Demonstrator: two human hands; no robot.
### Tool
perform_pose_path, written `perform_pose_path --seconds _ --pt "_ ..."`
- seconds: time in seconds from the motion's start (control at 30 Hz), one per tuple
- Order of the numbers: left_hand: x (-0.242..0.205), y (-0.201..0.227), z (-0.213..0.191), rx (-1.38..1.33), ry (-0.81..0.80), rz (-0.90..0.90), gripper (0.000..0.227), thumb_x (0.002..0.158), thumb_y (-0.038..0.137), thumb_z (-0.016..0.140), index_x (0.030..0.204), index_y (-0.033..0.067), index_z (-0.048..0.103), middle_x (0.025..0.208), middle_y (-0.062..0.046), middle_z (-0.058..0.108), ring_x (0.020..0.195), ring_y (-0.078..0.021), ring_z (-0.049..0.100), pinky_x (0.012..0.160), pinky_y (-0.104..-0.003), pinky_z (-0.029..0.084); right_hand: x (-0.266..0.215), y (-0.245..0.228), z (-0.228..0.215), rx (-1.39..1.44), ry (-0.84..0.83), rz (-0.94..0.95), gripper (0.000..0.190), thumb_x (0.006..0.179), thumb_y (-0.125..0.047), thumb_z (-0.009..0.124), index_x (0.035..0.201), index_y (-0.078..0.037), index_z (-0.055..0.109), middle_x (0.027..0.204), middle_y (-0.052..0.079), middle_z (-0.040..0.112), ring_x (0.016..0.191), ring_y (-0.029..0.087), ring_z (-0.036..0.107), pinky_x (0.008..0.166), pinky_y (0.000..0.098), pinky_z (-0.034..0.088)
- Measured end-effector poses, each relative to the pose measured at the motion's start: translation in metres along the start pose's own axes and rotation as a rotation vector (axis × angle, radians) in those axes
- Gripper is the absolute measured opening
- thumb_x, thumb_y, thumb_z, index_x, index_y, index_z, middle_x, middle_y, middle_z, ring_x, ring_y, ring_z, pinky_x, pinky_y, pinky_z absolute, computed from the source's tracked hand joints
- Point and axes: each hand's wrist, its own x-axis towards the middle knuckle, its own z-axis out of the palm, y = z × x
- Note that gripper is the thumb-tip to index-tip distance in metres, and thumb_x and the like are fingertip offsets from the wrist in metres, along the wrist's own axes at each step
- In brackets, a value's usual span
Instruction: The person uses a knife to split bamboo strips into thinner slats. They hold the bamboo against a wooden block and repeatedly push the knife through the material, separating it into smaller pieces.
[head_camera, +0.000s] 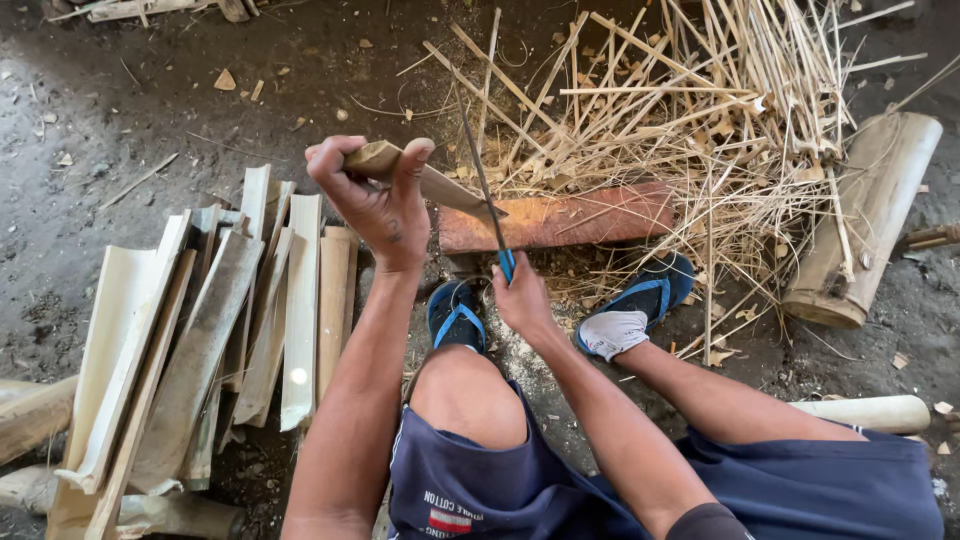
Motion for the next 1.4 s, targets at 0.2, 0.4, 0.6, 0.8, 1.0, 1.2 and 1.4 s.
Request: perform_pose_path --seconds 0.2,0.4,0.6,0.8,1.0,1.2,1.4 --pt "0.001 -0.003 -0.013 -0.019 0.018 -0.017 0.061 0.091 0.043 0.088 0.123 0.0160 0.044 0.105 0.001 0.040 0.093 -0.0127 0.043 0.081 -0.029 0.041 0.010 0.070 0.024 -0.122 0.150 -0.324 0.031 0.100 -0.030 0.061 0.113 -0.001 0.056 0.068 0.023 0.068 0.062 0.039 0.067 0.058 0.0524 0.051" --pt "0.005 -0.007 -0.008 -0.082 -0.007 -0.023 0.062 0.090 0.046 0.086 0.124 0.0170 0.043 0.105 0.001 0.042 0.092 -0.0087 0.045 0.079 -0.027 0.044 0.081 0.140 0.010 -0.239 0.044 0.054 0.030 0.099 -0.035 0.060 0.107 -0.006 0.058 0.081 0.021 0.072 0.073 0.039 0.074 0.068 0.0513 0.054" --pt "0.013 -0.022 0.004 -0.157 0.094 -0.045 0.081 0.089 0.045 0.088 0.144 0.0227 0.033 0.116 0.002 0.041 0.099 -0.0121 0.049 0.082 -0.028 0.057 0.066 0.160 0.039 -0.217 0.197 -0.057 0.032 0.099 -0.033 0.059 0.114 -0.005 0.056 0.080 0.026 0.069 0.075 0.047 0.069 0.069 0.0570 0.051" --pt "-0.047 -0.079 -0.004 -0.400 -0.129 -0.416 0.094 0.095 0.026 0.085 0.158 0.0133 0.016 0.138 -0.007 0.042 0.117 -0.0215 0.048 0.107 -0.035 0.056 0.091 0.218 0.016 -0.200 0.146 -0.136 0.032 0.094 -0.031 0.063 0.104 -0.002 0.057 0.083 0.028 0.066 0.080 0.050 0.065 0.071 0.0569 0.050" --pt "-0.078 -0.106 -0.018 0.167 -0.479 -0.863 0.057 0.110 0.017 0.066 0.157 0.0033 0.036 0.145 -0.019 0.064 0.122 -0.0191 0.067 0.110 -0.038 0.054 0.038 0.237 0.022 -0.268 0.156 -0.041 0.036 0.094 -0.032 0.064 0.107 0.000 0.055 0.089 0.030 0.067 0.090 0.053 0.063 0.077 0.0589 0.047" --pt "-0.007 -0.067 -0.011 -0.164 -0.321 -0.549 0.060 0.105 0.014 0.056 0.159 0.0085 0.029 0.137 -0.016 0.046 0.101 -0.0250 0.062 0.080 -0.036 0.063 0.030 0.221 0.021 -0.184 0.165 -0.056 0.032 0.093 -0.028 0.062 0.107 0.000 0.055 0.087 0.027 0.065 0.084 0.049 0.065 0.076 0.0544 0.050" --pt "-0.019 -0.058 -0.013 0.227 -0.715 -0.233 0.033 0.098 0.020 0.077 0.121 0.0046 0.060 0.109 -0.009 0.063 0.100 -0.0238 0.067 0.078 -0.031 0.064 0.024 0.207 0.011 -0.127 0.096 -0.010 0.034 0.094 -0.031 0.061 0.106 0.000 0.055 0.085 0.027 0.067 0.081 0.046 0.068 0.076 0.0527 0.050"
